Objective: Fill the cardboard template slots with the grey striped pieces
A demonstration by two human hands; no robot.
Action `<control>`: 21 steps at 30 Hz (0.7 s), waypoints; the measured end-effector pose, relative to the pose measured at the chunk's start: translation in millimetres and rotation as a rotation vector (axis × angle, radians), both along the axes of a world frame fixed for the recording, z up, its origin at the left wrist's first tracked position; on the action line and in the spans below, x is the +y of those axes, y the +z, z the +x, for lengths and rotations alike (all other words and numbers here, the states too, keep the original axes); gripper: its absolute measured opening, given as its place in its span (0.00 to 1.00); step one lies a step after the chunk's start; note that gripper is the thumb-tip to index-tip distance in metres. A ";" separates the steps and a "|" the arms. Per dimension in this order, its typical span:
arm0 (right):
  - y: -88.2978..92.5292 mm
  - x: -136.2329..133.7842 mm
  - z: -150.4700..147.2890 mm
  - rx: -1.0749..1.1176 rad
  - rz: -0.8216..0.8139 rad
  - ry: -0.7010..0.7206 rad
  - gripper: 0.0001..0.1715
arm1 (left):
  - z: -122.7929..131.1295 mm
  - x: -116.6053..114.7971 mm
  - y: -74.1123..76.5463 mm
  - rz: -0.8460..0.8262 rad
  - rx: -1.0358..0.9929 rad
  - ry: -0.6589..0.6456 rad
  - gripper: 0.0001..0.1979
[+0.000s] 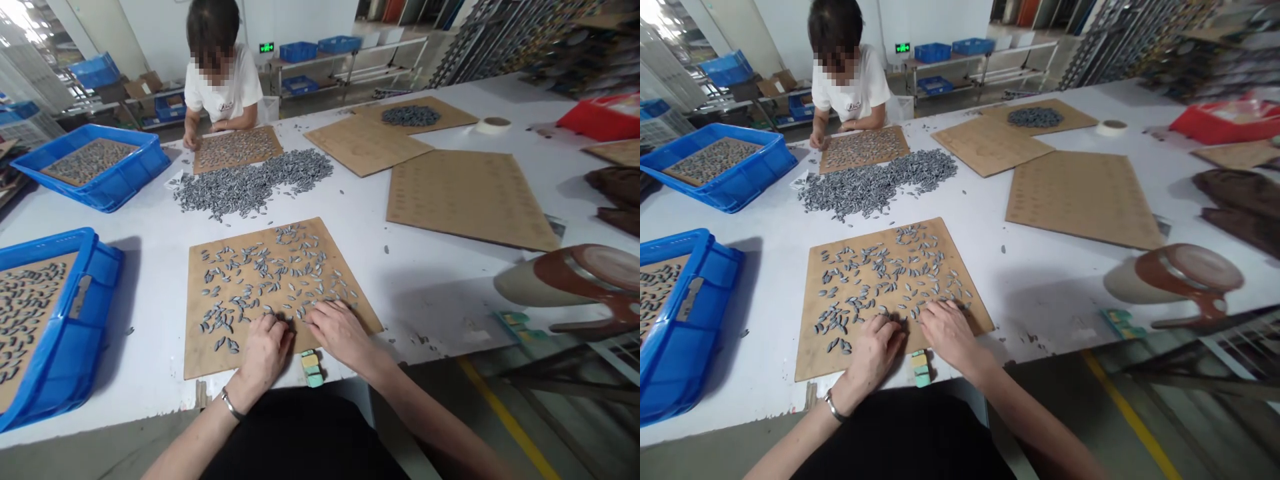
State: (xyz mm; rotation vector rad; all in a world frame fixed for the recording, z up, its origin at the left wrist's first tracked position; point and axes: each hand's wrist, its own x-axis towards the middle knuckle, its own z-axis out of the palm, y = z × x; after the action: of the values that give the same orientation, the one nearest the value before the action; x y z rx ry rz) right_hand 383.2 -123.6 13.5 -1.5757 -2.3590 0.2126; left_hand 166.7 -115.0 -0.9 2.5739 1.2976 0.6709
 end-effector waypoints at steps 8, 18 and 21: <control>-4.9 -12.6 6.7 -0.100 0.083 0.077 0.19 | 12.7 -1.4 -9.2 0.013 0.058 0.079 0.08; 5.7 17.2 10.0 0.032 -0.063 -0.078 0.15 | 20.5 0.2 -3.7 0.032 0.140 0.004 0.08; 6.6 21.0 -0.4 -0.021 -0.101 -0.100 0.14 | 21.1 -2.7 -4.0 0.041 0.119 0.005 0.08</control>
State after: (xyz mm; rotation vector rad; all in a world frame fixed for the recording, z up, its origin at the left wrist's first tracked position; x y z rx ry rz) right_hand 382.8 -102.6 20.0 -1.7457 -2.3105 0.2984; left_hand 187.8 -117.7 -4.9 2.6808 1.3392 0.5588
